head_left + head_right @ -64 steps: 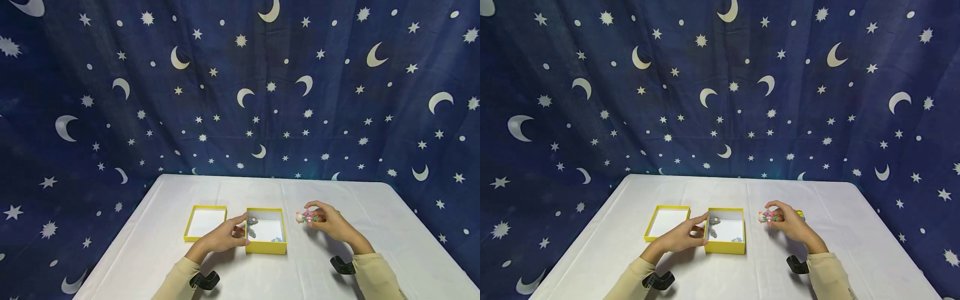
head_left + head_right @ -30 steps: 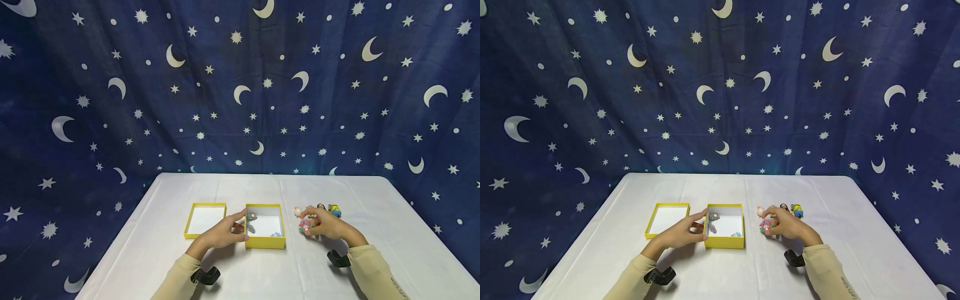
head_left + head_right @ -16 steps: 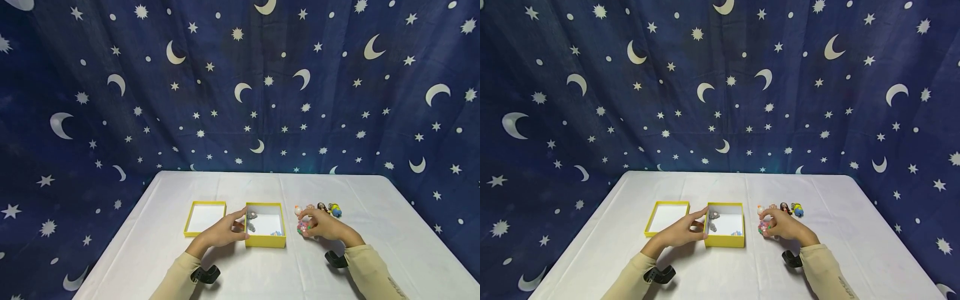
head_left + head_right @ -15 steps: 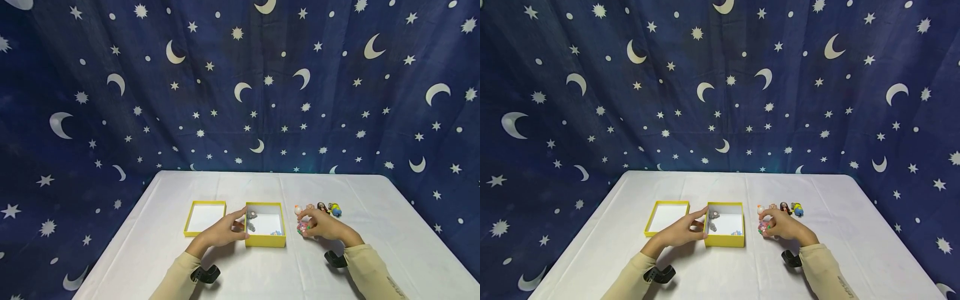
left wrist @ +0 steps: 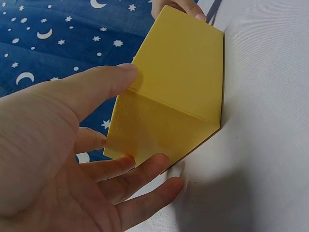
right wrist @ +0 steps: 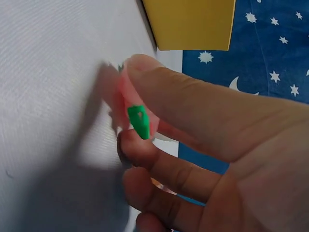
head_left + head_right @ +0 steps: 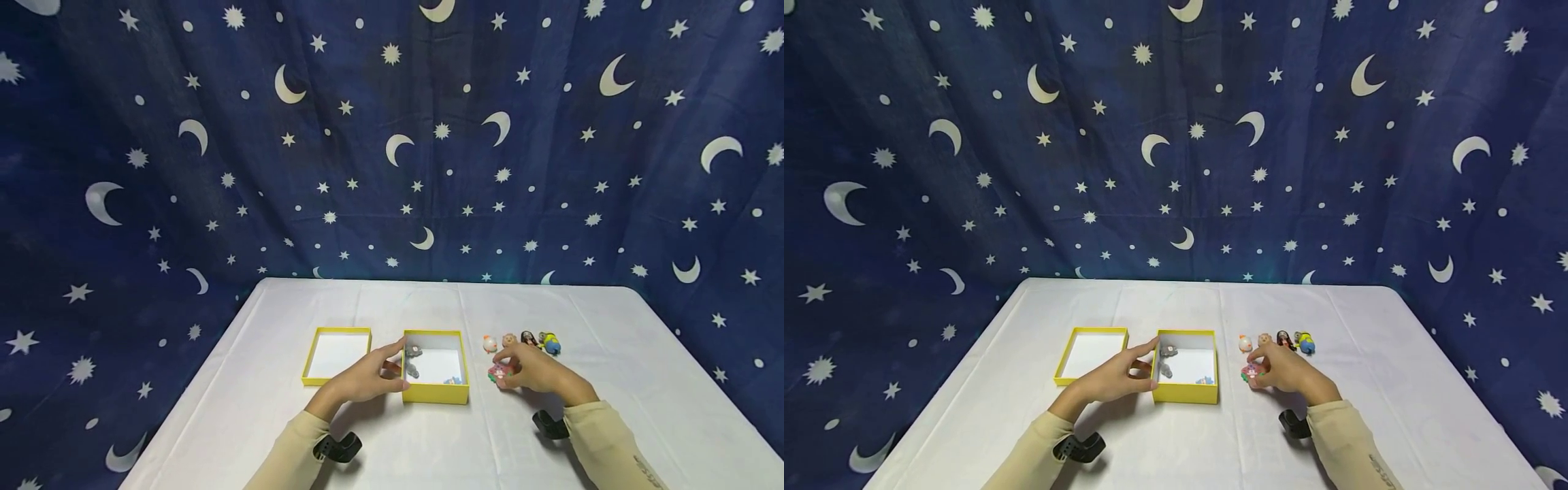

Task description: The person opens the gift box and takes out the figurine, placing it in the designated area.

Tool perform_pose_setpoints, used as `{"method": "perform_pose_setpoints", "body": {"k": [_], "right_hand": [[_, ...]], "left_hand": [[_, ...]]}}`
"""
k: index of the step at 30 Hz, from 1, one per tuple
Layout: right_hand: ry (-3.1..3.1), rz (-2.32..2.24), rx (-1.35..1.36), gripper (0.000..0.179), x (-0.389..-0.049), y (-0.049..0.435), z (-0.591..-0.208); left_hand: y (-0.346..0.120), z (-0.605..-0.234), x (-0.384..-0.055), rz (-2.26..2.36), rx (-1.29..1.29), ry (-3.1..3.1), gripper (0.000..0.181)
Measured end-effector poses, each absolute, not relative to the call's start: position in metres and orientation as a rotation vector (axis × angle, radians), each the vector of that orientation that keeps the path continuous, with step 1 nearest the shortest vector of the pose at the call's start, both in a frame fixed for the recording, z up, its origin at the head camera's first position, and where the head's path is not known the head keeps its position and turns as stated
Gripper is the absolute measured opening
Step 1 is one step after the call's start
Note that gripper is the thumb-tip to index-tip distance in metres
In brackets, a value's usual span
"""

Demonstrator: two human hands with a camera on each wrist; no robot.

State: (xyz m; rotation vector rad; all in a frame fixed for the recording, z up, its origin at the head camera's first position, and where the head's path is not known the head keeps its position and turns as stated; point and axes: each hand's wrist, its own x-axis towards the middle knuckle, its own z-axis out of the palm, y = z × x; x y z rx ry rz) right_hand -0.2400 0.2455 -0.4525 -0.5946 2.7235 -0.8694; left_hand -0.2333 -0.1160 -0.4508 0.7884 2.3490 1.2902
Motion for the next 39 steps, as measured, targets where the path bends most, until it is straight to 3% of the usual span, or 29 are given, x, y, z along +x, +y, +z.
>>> {"method": "perform_pose_setpoints", "body": {"k": [12,30,39], "right_hand": [[2.725,-0.916,-0.643,0.058,-0.238,0.253,-0.437],[2.394,-1.449,-0.789,0.055,-0.240,0.226,-0.426],[2.506,-1.096,-0.809,0.044,-0.243,0.195,-0.421]], "left_hand": [[-0.117,-0.450,-0.233,1.273,0.754,2.372,0.087],[-0.117,-0.453,-0.232,1.318,0.780,2.347,0.087],[-0.115,-0.455,-0.233,1.284,0.755,2.366,0.087]]}}
